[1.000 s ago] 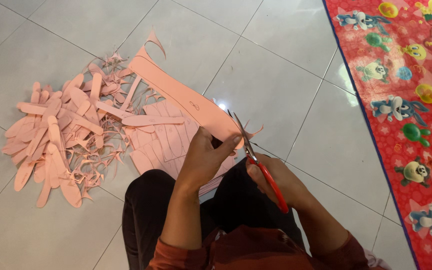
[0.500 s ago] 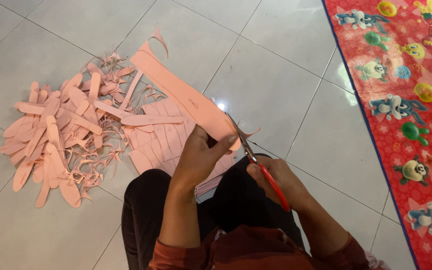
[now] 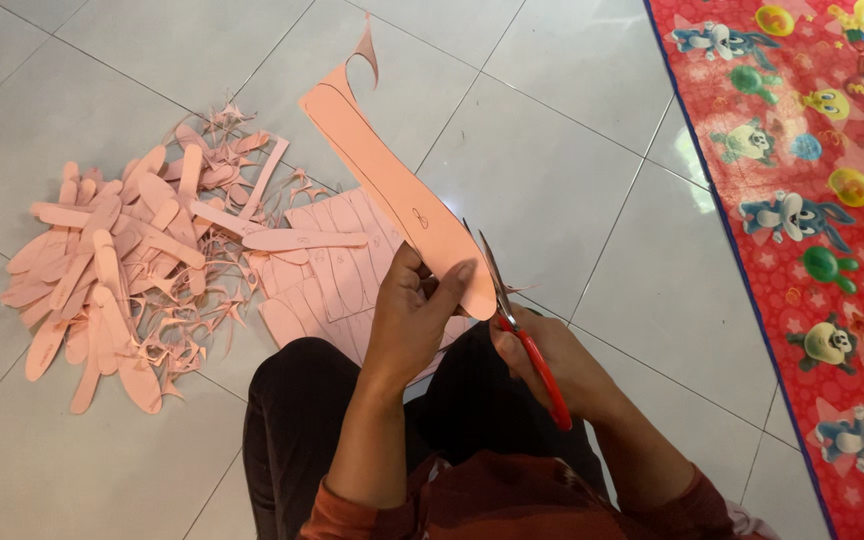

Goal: The person sits on the floor and uses red-handled scissors to cut elongated oval shapes from a sheet of pink foam. They follow pre-drawn outlines, separating each shape and adding them to a growing pile of cut pieces.

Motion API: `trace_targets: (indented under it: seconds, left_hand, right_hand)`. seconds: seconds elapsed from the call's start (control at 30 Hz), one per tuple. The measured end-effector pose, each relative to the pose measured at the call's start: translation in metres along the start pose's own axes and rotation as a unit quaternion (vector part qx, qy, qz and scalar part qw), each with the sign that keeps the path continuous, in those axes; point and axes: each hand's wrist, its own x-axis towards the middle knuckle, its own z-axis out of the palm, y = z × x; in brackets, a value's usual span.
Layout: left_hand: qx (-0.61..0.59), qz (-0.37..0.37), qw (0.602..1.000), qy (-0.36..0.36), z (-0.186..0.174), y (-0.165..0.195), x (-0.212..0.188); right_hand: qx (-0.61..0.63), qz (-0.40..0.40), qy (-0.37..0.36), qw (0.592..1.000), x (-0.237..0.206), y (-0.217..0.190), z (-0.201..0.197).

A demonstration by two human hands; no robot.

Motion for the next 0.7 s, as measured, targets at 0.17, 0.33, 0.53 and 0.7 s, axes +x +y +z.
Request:
trace_targets:
  seconds: [0.17, 0.33, 0.53, 0.7]
  left_hand:
    - [-0.013, 0.001, 1.000, 0.006, -0.001, -0.004, 0.001]
    - [0.000, 0.006, 1.000, 0.008, -0.006, -0.007, 0.001]
    - [-0.020, 0.054, 0.998, 0.010, -0.006, -0.005, 0.003]
    - [-0.044, 0.088, 0.994, 0.044, 0.000, 0.003, 0.002]
  right_hand:
    - [-0.002, 0.026, 0.025, 0.999, -0.003, 0.006, 0.004]
    - [-0.034, 0.011, 0.050, 0.998, -0.003, 0.014, 0.005]
    - [-0.053, 0.015, 0.050, 0.997, -0.002, 0.019, 0.002]
    - [-0.048, 0.027, 0.022, 0.998, -0.002, 0.010, 0.001]
